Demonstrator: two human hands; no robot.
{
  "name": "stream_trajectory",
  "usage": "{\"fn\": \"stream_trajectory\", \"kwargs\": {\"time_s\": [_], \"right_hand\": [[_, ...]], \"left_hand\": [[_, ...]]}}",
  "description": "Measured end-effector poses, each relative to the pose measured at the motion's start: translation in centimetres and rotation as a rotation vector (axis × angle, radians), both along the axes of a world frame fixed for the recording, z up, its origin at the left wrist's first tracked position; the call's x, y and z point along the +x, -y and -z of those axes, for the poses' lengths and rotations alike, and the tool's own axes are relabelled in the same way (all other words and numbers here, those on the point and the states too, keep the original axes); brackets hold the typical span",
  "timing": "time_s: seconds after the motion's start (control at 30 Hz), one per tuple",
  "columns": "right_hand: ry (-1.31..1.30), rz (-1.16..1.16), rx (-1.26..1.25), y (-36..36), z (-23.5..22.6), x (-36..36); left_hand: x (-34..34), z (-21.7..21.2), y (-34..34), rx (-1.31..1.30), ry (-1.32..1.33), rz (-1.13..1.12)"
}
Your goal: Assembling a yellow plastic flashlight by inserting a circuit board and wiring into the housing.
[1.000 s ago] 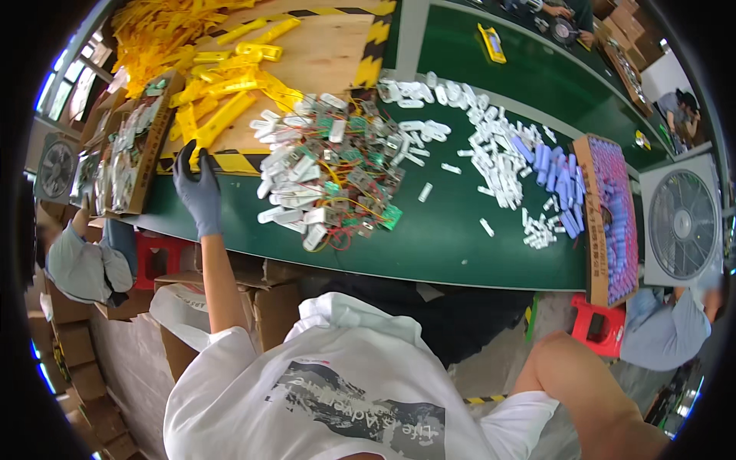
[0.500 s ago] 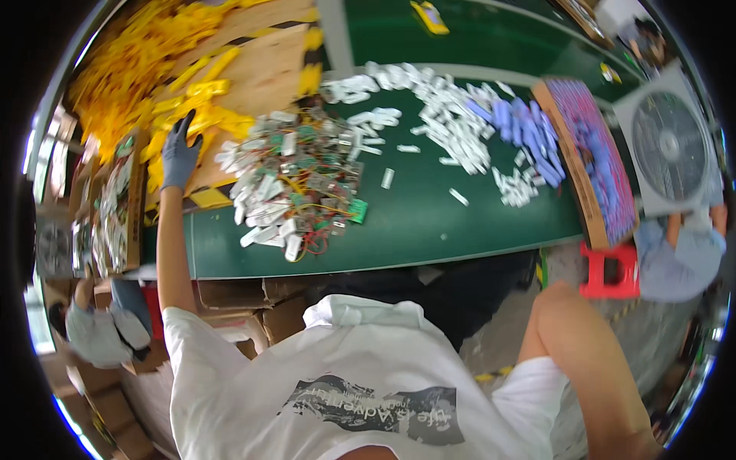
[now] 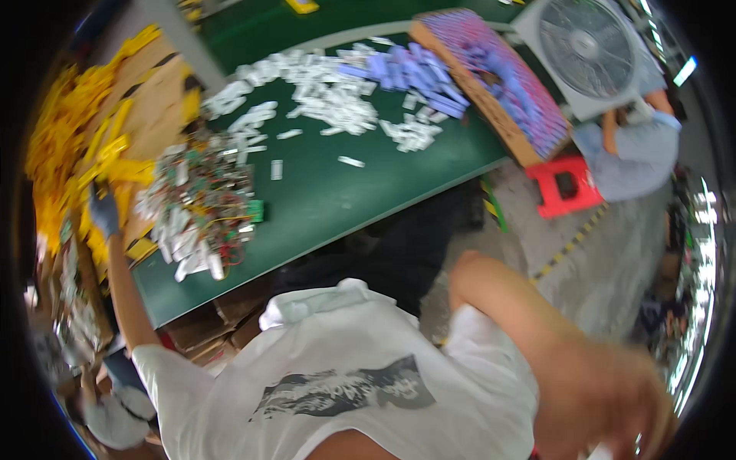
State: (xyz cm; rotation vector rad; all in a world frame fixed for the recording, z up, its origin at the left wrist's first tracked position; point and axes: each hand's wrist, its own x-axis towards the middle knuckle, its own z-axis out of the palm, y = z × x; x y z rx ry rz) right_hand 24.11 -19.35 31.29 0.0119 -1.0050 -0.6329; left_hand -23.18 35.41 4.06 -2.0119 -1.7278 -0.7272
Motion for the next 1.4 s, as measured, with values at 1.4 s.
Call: {"fn": "stream_trajectory", "kwargs": {"time_s": [1.4], "right_hand": [[0.463, 0.254, -1.949, -29.0, 22.0, 3.3]], "left_hand": [[30.0, 0.6, 39.1, -1.472, 2.259, 0.685]]}}
